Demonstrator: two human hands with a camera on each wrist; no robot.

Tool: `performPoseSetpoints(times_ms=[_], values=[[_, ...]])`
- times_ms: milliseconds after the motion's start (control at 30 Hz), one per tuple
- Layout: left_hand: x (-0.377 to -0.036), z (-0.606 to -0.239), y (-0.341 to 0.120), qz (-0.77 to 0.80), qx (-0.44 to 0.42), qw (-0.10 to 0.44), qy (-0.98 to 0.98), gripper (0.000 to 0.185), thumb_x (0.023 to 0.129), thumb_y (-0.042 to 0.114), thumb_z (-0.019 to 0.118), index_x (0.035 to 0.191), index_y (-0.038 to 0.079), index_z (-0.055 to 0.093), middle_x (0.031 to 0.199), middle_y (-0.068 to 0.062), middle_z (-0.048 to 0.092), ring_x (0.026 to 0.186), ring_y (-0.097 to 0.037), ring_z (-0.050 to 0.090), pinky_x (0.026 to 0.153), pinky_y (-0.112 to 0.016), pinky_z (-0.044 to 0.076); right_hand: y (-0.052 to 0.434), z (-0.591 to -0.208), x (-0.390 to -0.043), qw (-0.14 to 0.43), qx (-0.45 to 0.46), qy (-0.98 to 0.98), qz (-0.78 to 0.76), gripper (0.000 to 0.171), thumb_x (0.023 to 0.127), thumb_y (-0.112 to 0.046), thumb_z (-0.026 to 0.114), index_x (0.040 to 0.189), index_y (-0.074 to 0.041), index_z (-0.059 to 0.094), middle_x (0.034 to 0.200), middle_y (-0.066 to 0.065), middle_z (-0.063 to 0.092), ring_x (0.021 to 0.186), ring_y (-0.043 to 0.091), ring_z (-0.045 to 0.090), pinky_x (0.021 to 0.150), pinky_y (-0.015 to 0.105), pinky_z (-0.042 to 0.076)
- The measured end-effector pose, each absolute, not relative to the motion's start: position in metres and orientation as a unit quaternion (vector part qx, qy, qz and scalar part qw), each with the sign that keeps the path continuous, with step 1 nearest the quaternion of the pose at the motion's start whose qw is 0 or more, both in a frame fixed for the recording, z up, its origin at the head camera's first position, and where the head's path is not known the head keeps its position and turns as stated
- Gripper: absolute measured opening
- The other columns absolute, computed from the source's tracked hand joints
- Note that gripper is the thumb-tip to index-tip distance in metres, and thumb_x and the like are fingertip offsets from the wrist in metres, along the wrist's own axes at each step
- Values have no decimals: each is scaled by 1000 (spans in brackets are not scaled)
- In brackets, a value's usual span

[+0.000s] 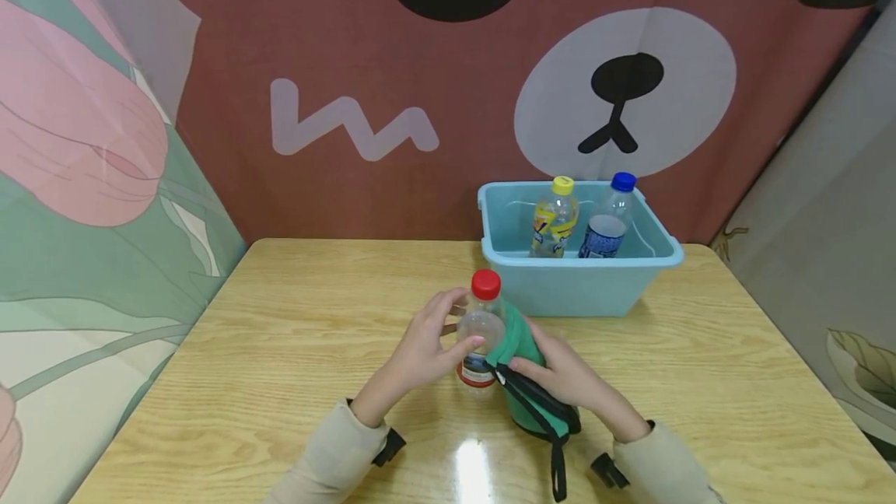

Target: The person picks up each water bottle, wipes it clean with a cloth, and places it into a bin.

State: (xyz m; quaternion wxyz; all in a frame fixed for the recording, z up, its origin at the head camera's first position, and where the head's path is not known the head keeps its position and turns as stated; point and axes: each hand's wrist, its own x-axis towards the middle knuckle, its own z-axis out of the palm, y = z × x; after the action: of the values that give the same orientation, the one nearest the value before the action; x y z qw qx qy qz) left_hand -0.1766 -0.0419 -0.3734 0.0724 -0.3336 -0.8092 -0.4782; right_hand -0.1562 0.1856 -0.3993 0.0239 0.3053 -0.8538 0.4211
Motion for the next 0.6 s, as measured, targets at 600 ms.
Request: performPoseSetpoints(times_ms=[600], values=[[-174, -368, -35, -483, -293, 80, -822, 54, 82, 29, 69, 125, 6, 47, 111, -7, 53, 99, -17, 53, 75, -30, 53, 191, -403, -150, 50, 272, -859, 431, 59, 87, -16, 63, 138, -3, 35, 120, 14, 56, 103, 22, 56, 82, 34, 50]])
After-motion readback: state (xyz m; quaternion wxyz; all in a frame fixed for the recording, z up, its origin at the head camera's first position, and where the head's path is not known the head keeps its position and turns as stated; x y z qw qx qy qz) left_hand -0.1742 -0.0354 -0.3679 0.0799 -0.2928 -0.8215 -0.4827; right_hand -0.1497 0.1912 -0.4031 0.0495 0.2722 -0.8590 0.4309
